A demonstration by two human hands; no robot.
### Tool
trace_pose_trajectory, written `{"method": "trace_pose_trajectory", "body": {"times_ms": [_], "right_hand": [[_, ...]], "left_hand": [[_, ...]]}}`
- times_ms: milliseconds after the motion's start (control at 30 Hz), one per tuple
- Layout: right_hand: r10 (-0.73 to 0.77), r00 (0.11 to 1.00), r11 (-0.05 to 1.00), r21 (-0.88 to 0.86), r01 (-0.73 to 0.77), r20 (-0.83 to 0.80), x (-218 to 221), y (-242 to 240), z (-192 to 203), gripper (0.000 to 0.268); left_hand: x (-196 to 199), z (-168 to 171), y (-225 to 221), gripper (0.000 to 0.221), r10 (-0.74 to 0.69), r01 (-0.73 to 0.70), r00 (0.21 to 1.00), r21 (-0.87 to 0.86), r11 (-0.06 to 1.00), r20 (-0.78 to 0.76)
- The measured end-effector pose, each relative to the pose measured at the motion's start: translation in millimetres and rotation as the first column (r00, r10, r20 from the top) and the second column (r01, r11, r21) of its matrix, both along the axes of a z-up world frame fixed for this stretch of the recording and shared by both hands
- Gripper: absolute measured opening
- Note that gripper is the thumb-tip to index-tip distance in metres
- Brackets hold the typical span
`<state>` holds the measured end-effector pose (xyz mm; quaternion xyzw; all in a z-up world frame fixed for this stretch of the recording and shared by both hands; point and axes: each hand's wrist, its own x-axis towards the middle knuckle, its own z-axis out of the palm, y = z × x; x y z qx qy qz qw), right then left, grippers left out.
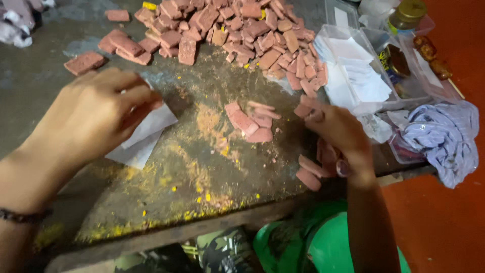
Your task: The person wraps individual rectangular pieces of candy in small squares of paper by hand, folding the paper around each piece.
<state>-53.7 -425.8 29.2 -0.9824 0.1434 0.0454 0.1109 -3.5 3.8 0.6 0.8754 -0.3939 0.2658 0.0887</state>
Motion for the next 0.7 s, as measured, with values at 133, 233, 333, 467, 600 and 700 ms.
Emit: {"method": "trace_pose_trajectory", "body": {"times_ms": [133,233,333,467,600,700], "right_hand": [[-0.043,0.980,0.997,0.078,0.029,0.196,3,6,-15,0.029],[0.006,0.973,0.978,0.200,-0.054,0.231,3,-29,-24,0.014],[-0.036,0.996,0.994,0.110,0.027,0.086,-43,10,34,0.040],[0.005,0.976,1.000,-0.031,0.002,0.217,-84,-86,17,0.017],[-0.157,0.976,0.987,0.039,0.153,0.153,-182,-151,3,0.031],[-0.331,0.943,0.920,0.233,0.314,0.036,-254,-243,-94,0.030]], "left_hand": [[-2,1,2,0.014,0.036,-0.037,0.998,-0.018,0.999,-0.046],[3,0,6,0.017,0.064,-0.065,0.996,0.000,0.998,-0.068],[14,-7,22,0.021,0.147,-0.148,0.989,0.063,0.987,0.029],[13,-9,38,0.036,0.347,-0.329,0.933,0.160,0.931,-0.100],[25,-21,41,0.040,0.459,-0.412,0.844,0.211,0.886,-0.278],[27,-24,36,0.050,0.409,-0.363,0.822,0.189,0.913,-0.397]]}}
